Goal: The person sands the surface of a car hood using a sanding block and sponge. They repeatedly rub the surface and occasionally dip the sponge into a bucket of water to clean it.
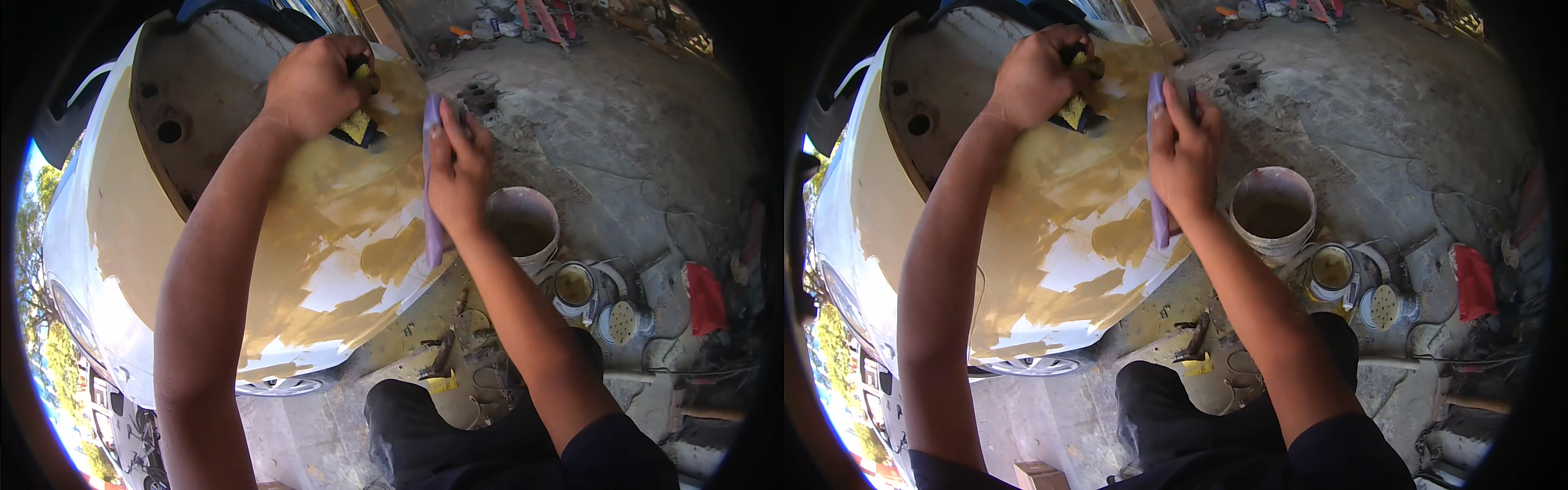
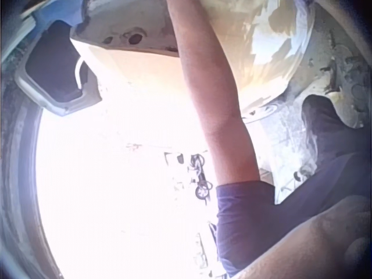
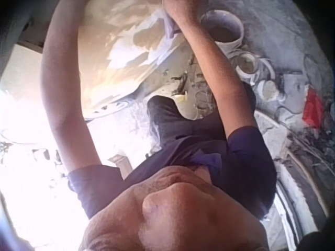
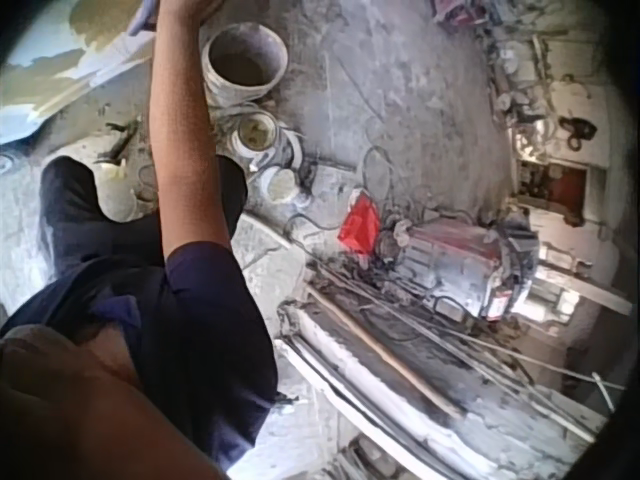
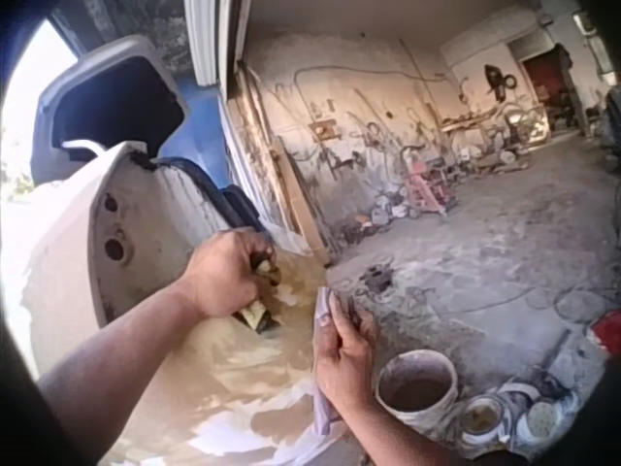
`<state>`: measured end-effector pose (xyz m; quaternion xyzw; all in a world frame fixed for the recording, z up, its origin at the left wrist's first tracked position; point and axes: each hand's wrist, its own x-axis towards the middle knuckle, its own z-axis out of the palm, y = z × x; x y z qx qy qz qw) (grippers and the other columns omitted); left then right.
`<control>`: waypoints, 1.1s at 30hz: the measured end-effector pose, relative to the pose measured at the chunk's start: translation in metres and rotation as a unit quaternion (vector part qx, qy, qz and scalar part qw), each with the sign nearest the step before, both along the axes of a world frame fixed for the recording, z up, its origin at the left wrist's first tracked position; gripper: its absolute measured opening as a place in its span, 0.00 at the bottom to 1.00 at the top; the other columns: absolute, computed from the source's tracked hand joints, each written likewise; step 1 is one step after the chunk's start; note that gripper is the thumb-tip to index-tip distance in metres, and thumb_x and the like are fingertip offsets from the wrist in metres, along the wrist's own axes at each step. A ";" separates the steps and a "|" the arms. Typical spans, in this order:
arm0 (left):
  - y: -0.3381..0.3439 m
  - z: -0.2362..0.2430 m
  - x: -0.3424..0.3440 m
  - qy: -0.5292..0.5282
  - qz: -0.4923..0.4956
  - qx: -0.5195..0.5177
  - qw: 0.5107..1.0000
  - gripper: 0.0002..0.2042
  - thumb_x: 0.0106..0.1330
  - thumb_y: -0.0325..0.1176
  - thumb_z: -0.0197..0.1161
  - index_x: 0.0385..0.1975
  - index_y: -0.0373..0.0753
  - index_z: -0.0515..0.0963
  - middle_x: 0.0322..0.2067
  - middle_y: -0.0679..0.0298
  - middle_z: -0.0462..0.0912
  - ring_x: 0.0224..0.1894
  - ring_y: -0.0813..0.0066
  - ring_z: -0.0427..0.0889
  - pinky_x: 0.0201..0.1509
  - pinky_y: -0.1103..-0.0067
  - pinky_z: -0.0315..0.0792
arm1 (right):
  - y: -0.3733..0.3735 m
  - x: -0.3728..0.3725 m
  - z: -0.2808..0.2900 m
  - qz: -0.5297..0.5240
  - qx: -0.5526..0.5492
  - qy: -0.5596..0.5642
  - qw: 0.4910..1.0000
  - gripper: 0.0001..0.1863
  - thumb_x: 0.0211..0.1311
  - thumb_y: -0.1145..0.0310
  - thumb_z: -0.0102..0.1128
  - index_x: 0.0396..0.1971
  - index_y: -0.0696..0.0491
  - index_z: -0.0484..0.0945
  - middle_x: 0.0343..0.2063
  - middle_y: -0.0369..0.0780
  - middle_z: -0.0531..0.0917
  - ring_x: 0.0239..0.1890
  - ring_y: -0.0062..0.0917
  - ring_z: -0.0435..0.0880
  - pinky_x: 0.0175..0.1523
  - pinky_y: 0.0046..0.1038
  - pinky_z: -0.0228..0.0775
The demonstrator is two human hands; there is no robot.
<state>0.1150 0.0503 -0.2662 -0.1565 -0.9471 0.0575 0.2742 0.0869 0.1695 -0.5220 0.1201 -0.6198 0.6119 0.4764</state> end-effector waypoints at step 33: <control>0.002 0.001 0.003 0.001 0.029 -0.013 0.999 0.21 0.64 0.44 0.76 0.57 0.53 0.91 0.48 0.56 0.96 0.56 0.49 0.94 0.62 0.57 0.86 | -0.012 0.031 -0.002 -0.074 0.005 0.052 0.996 0.27 0.81 0.68 0.67 0.77 0.44 0.84 0.73 0.59 0.72 0.71 0.59 0.73 0.77 0.55 0.64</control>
